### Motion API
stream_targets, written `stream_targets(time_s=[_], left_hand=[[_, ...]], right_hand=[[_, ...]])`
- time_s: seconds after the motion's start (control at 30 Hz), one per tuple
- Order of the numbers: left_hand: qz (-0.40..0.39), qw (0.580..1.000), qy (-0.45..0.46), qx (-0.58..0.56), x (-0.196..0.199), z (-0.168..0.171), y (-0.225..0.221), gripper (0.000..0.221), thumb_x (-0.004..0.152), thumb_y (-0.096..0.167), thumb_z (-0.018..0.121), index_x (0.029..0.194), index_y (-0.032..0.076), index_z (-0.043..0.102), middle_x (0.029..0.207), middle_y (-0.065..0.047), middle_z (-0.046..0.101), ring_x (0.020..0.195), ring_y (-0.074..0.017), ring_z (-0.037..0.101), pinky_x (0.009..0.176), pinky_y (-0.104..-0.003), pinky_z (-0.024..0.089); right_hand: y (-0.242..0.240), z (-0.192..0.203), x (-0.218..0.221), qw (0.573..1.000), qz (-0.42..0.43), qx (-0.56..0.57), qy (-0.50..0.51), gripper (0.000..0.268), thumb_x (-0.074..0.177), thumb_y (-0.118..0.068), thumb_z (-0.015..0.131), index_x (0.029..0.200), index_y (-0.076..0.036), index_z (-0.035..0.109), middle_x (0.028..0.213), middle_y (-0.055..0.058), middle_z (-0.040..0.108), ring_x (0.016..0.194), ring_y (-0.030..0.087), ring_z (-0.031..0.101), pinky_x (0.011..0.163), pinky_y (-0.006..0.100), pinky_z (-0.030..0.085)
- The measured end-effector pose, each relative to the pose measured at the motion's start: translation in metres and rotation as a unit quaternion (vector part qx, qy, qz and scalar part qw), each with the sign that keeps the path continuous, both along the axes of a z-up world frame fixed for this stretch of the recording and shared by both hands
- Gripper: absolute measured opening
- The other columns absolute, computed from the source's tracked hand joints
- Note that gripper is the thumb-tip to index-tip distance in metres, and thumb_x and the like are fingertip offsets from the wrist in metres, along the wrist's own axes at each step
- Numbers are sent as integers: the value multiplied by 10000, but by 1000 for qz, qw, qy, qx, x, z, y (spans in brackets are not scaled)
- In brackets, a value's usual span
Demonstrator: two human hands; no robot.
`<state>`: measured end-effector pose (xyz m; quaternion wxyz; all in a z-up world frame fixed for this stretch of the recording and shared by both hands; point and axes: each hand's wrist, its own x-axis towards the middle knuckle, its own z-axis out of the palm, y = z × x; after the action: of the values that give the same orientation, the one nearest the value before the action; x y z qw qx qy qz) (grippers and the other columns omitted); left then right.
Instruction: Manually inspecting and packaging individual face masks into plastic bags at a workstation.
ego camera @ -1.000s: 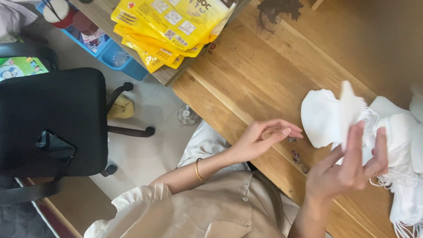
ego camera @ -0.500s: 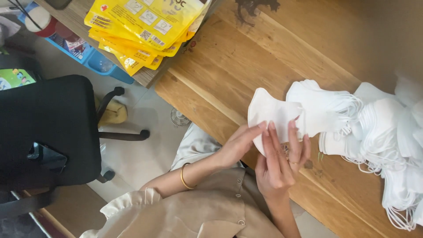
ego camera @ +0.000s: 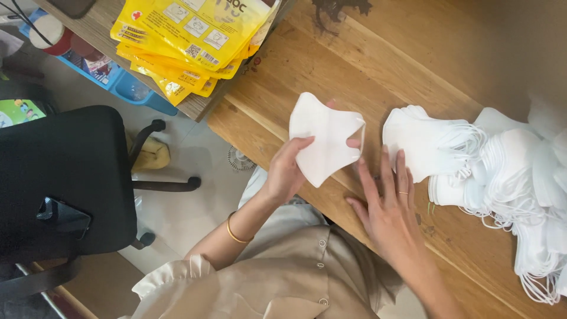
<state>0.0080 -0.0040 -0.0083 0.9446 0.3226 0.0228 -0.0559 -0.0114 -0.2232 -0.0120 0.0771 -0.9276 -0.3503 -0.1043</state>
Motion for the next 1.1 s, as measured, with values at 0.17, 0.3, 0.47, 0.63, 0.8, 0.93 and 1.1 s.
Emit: stream_targets(time_s=[0.17, 0.3, 0.47, 0.63, 0.8, 0.93, 1.1], left_hand=[[-7, 988, 133, -73, -3, 42, -1, 611, 931, 213, 553, 1481, -33, 454, 1458, -190, 533, 1335, -324, 524, 1106, -528, 409], [-34, 972, 188, -140, 2, 45, -7, 586, 956, 259, 595, 1433, -65, 493, 1467, -285, 534, 1363, -415, 510, 1118, -653, 373], [-61, 989, 79, -109, 9, -1, -21, 694, 1013, 401, 412, 1609, 53, 333, 1637, -196, 383, 1448, -400, 423, 1182, -595, 356], [-87, 990, 31, -111, 17, -28, -30, 757, 1026, 498, 336, 1670, 111, 243, 1597, -213, 431, 1370, -412, 506, 1185, -566, 408], [-88, 983, 14, -160, 16, -26, -23, 777, 1018, 515, 492, 1628, 53, 356, 1505, -227, 518, 1297, -389, 565, 957, -525, 520], [-91, 982, 4, -165, 15, -30, -23, 750, 1056, 548, 421, 1607, 41, 384, 1491, -257, 520, 1302, -396, 553, 958, -541, 515], [-140, 980, 39, -134, 16, -24, -24, 839, 1014, 629, 362, 1641, 72, 336, 1557, -225, 466, 1405, -352, 485, 1110, -506, 428]], right_hand=[[-12, -9, 23, 994, -13, -106, 15, 596, 1004, -478, 500, 1515, -174, 458, 1646, 188, 361, 1562, 477, 249, 1203, 658, 299], [-18, -5, 54, 993, -50, -94, 60, 507, 1037, -381, 500, 1491, -164, 555, 1630, 87, 465, 1585, 393, 254, 1231, 616, 239], [-29, -7, 66, 997, -56, -27, 38, 538, 1011, -295, 586, 1524, -139, 542, 1633, 109, 469, 1563, 393, 283, 1205, 591, 266], [-41, 1, 66, 995, -38, 85, 31, 598, 971, -175, 702, 1519, -5, 532, 1569, 296, 458, 1458, 539, 376, 1154, 634, 351], [-47, 0, 69, 994, -30, 99, 28, 530, 1034, -94, 651, 1485, 145, 509, 1554, 379, 483, 1510, 471, 370, 1250, 547, 308], [-45, 1, 67, 992, -26, 118, 39, 550, 1038, 15, 622, 1528, 161, 420, 1530, 398, 492, 1504, 490, 367, 1232, 585, 326], [-50, -7, 66, 988, -43, 143, 39, 476, 1105, 109, 439, 1578, 99, 385, 1498, 315, 564, 1501, 470, 406, 1201, 565, 401]])
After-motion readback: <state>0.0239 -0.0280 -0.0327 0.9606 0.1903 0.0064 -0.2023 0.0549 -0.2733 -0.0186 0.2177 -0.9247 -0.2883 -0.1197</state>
